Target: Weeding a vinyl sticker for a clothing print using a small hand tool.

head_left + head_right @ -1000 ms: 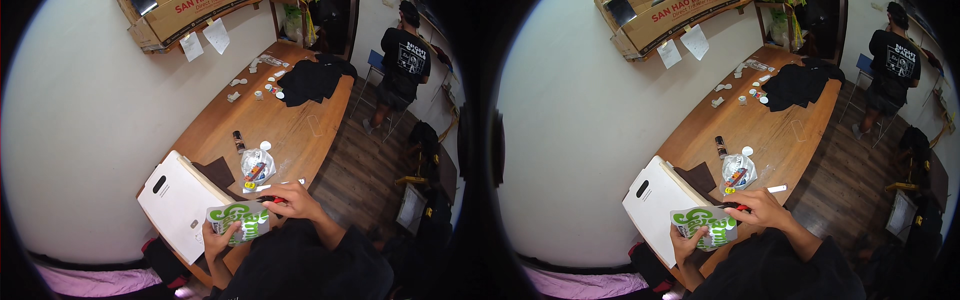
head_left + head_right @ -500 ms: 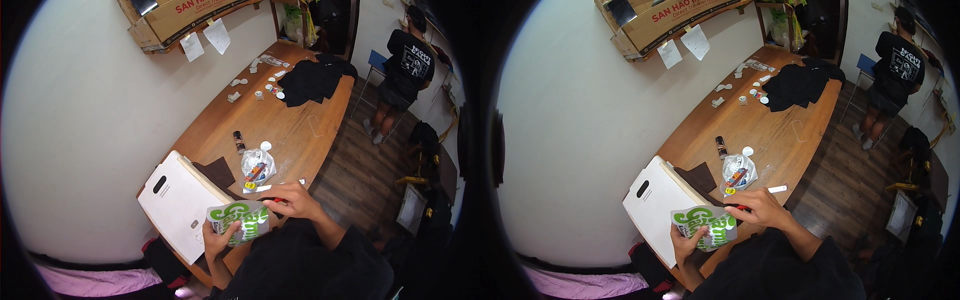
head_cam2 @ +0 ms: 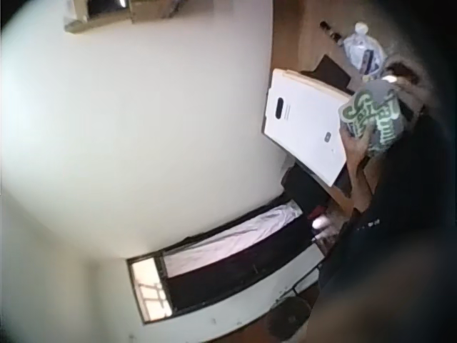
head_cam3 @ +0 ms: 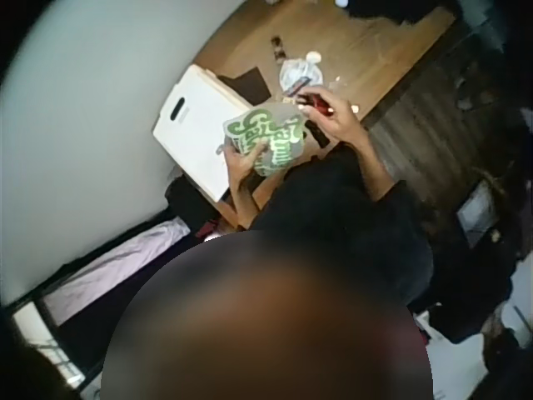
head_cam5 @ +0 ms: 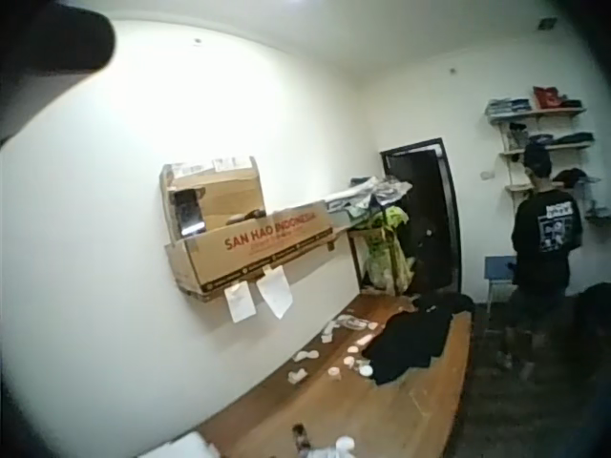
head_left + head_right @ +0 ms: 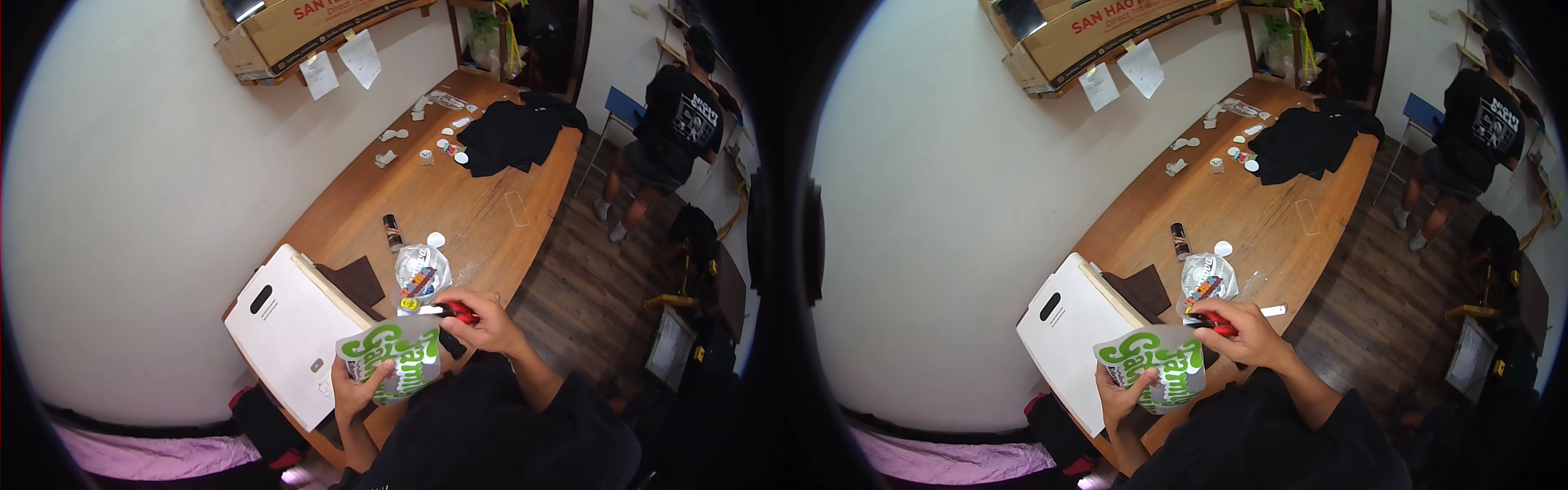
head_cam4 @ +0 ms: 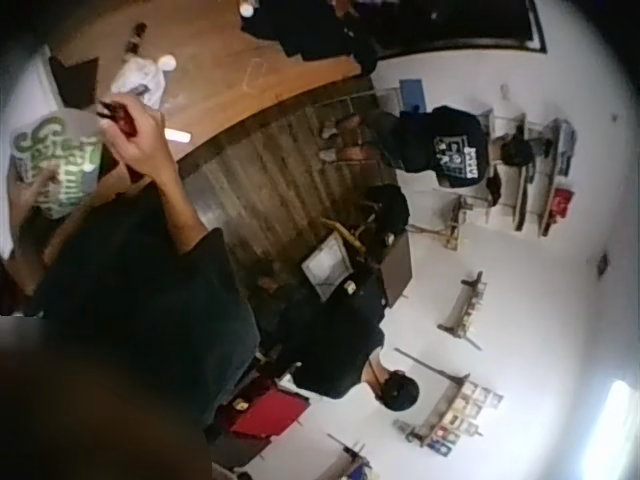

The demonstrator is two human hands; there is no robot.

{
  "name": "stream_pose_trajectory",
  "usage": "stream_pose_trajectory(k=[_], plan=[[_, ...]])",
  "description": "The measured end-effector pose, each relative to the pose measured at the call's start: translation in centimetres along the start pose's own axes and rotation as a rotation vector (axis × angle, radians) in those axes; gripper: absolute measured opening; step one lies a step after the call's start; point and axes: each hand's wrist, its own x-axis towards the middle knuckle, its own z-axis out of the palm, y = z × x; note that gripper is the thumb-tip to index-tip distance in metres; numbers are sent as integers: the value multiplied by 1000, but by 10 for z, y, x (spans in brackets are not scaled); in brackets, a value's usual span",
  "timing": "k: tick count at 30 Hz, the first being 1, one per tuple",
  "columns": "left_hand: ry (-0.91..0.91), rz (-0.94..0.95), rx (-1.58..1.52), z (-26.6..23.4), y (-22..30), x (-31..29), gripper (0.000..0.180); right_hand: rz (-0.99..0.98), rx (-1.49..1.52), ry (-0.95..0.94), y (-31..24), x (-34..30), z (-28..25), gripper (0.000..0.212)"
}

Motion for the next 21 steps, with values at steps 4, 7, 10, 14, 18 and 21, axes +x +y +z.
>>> stream_pose_trajectory(k=[4,7,10,14,18,21], plan=[[23,7,-31,-1,-20,1,48,172,315,-15,39,-14,-8,42],[47,21,-66,6,-32,7,50,179,370,-21,56,-20,2,48],[94,50,-91,17,-35,11,48,332,406,-165,60,-25,10,37],[155,-28,-169,24,-47,9,45,391,440,-277,72,-23,16,35],[252,-45,-306,42,-47,7,44,493,425,-325,88,-21,16,44],[343,-41,-375,44,-68,4,44,496,528,-321,96,-26,20,45]])
